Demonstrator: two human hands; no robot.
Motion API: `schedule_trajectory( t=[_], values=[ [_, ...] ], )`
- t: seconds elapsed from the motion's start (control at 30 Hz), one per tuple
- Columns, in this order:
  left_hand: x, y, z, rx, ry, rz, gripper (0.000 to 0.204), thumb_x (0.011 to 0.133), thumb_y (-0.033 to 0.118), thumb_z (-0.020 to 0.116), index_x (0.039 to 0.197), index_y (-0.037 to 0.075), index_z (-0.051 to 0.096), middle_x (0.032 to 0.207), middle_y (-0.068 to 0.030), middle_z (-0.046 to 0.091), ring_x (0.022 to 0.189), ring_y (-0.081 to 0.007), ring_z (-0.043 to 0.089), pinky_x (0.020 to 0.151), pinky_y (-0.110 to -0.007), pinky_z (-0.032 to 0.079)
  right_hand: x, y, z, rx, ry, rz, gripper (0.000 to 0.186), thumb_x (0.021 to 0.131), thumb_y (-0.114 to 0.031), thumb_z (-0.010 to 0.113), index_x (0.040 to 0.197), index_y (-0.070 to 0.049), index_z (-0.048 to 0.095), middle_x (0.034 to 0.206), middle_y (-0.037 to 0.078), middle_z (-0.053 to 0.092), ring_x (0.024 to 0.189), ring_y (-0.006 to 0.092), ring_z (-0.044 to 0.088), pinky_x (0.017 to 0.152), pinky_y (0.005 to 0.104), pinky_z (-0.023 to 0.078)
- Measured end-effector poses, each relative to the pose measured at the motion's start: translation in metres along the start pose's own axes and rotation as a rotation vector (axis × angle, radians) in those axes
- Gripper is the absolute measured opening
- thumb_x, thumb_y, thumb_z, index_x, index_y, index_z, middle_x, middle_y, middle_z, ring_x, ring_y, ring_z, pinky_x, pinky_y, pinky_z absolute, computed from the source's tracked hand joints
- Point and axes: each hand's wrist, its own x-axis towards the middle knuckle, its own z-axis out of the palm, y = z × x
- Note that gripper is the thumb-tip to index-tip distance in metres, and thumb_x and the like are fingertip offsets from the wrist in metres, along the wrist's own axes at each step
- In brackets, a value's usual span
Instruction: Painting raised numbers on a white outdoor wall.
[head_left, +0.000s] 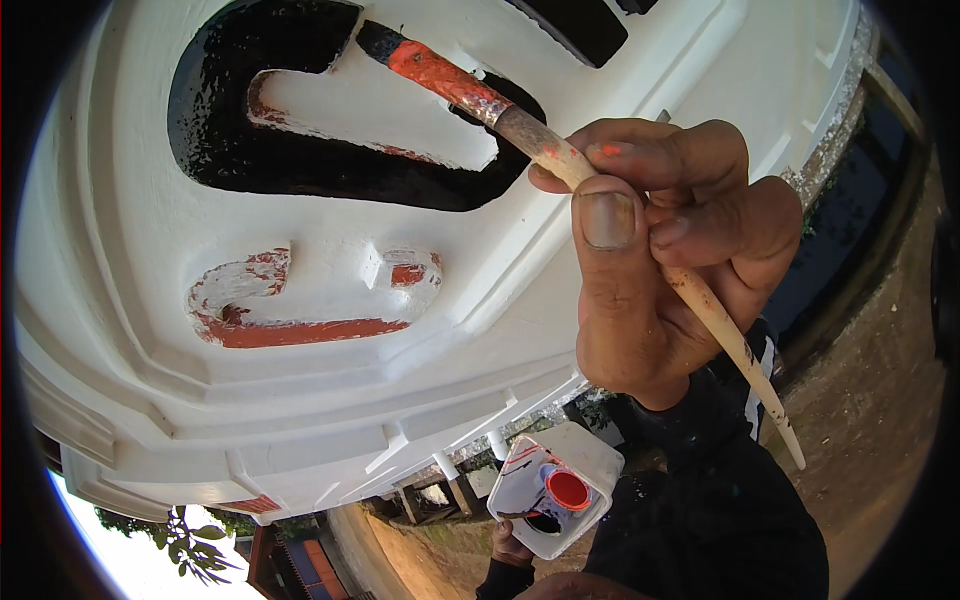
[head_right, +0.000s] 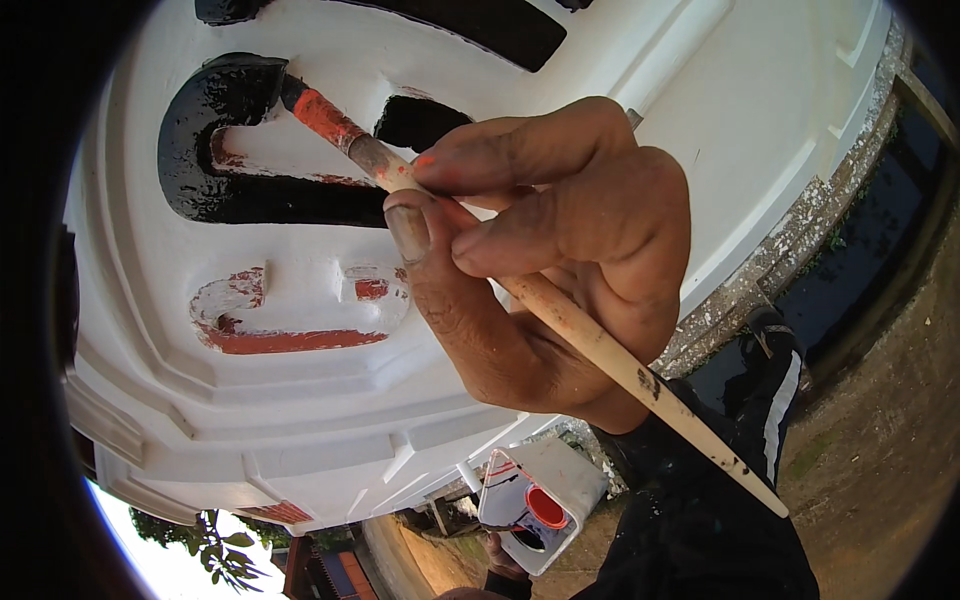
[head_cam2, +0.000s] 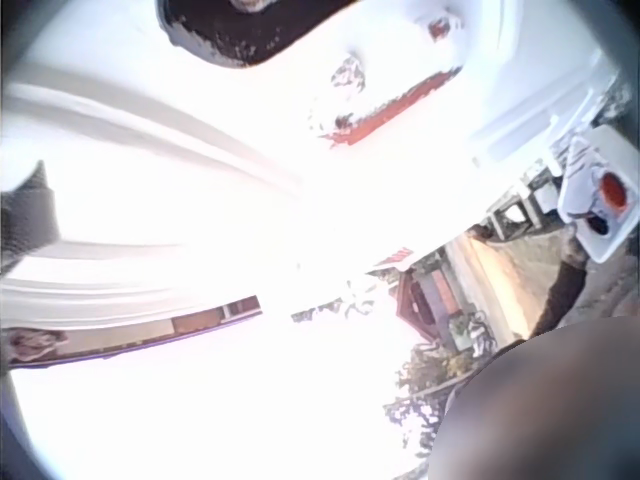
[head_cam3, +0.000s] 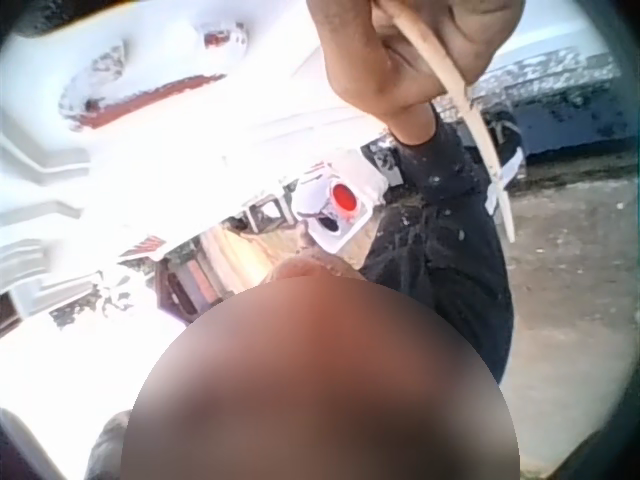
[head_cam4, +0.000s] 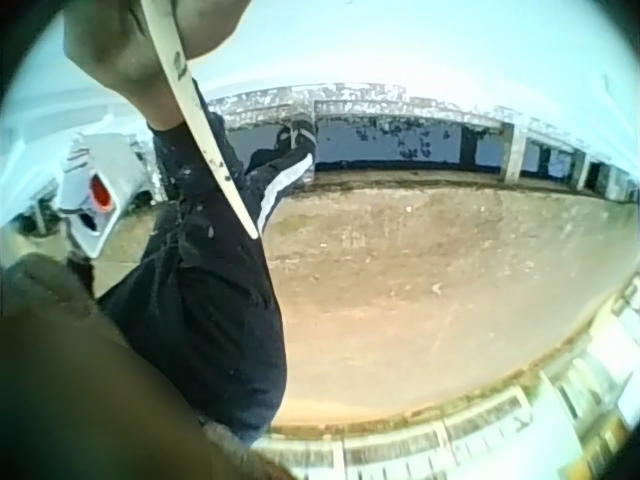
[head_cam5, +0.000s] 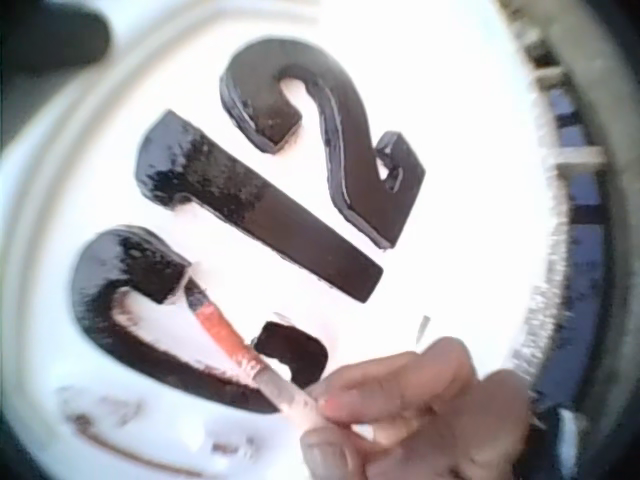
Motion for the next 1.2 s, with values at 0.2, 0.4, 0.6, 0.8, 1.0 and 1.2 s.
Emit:
schedule_trajectory(
  t=[0.2, 0.4, 0.6, 0.8, 1.0, 1.2],
  values=[
    [-0.001, 0.003, 0.001, 0.18, 0.082, -0.018, 0.098, 0.067, 0.051, 0.085, 0.145, 0.008, 0.044, 0.142, -0.0108, 0.052, 0.13, -0.0329, 0.049, 0.113, -0.05, 0.036, -0.01, -0.002, 0.016, 0.011, -0.033, 0.072, 0.033, 0.082, 0.019, 0.062, 0.101, -0.002, 0.045, 0.107, 0.027, 0.058, 0.094, 0.0275, 0.069, 0.079, 0.0297, 0.062],
    [0.002, 0.004, 0.003, -0.022, 0.014, 0.0, 0.087, 0.069, 0.032, 0.085, 0.142, 0.002, 0.046, 0.135, -0.0151, 0.057, 0.122, -0.0359, 0.055, 0.109, -0.049, 0.042, -0.002, -0.005, 0.0, 0.021, -0.015, -0.01, 0.027, 0.087, 0.012, 0.061, 0.1, -0.005, 0.045, 0.108, 0.024, 0.057, 0.094, 0.0274, 0.067, 0.079, 0.03, 0.063],
    [0.003, -0.001, -0.018, -0.064, 0.007, -0.008, 0.087, 0.069, 0.03, 0.085, 0.142, 0.002, 0.046, 0.135, -0.0149, 0.057, 0.123, -0.0356, 0.055, 0.109, -0.049, 0.042, -0.018, -0.008, 0.015, 0.037, -0.005, 0.082, 0.032, 0.083, 0.016, 0.062, 0.102, -0.005, 0.047, 0.109, 0.024, 0.058, 0.096, 0.0288, 0.067, 0.08, 0.0325, 0.063],
    [-0.003, 0.002, -0.013, 0.064, 0.045, -0.048, 0.094, 0.068, 0.041, 0.085, 0.144, 0.006, 0.044, 0.14, -0.0131, 0.054, 0.127, -0.0342, 0.051, 0.111, -0.05, 0.039, -0.013, 0.001, 0.011, -0.025, 0.043, 0.051, 0.034, 0.084, 0.017, 0.061, 0.105, -0.005, 0.046, 0.112, 0.025, 0.056, 0.096, 0.0278, 0.068, 0.083, 0.0326, 0.063],
    [-0.003, 0.0, -0.018, 0.054, 0.045, -0.058, 0.095, 0.067, 0.042, 0.085, 0.144, 0.006, 0.043, 0.141, -0.0131, 0.052, 0.129, -0.0344, 0.05, 0.112, -0.049, 0.037, -0.02, 0.0, 0.007, 0.104, 0.07, 0.052, 0.031, 0.084, 0.016, 0.062, 0.102, -0.004, 0.047, 0.109, 0.023, 0.056, 0.103, 0.0307, 0.066, 0.088, 0.0319, 0.061],
    [-0.002, 0.0, -0.019, 0.189, 0.122, -0.072, 0.106, 0.062, 0.056, 0.085, 0.146, 0.009, 0.041, 0.144, -0.0102, 0.05, 0.131, -0.0325, 0.047, 0.114, -0.048, 0.035, -0.015, -0.004, 0.017, 0.016, -0.006, 0.126, 0.031, 0.082, 0.019, 0.065, 0.099, -0.005, 0.053, 0.11, 0.022, 0.056, 0.103, 0.031, 0.066, 0.085, 0.0321, 0.063]
  ],
)
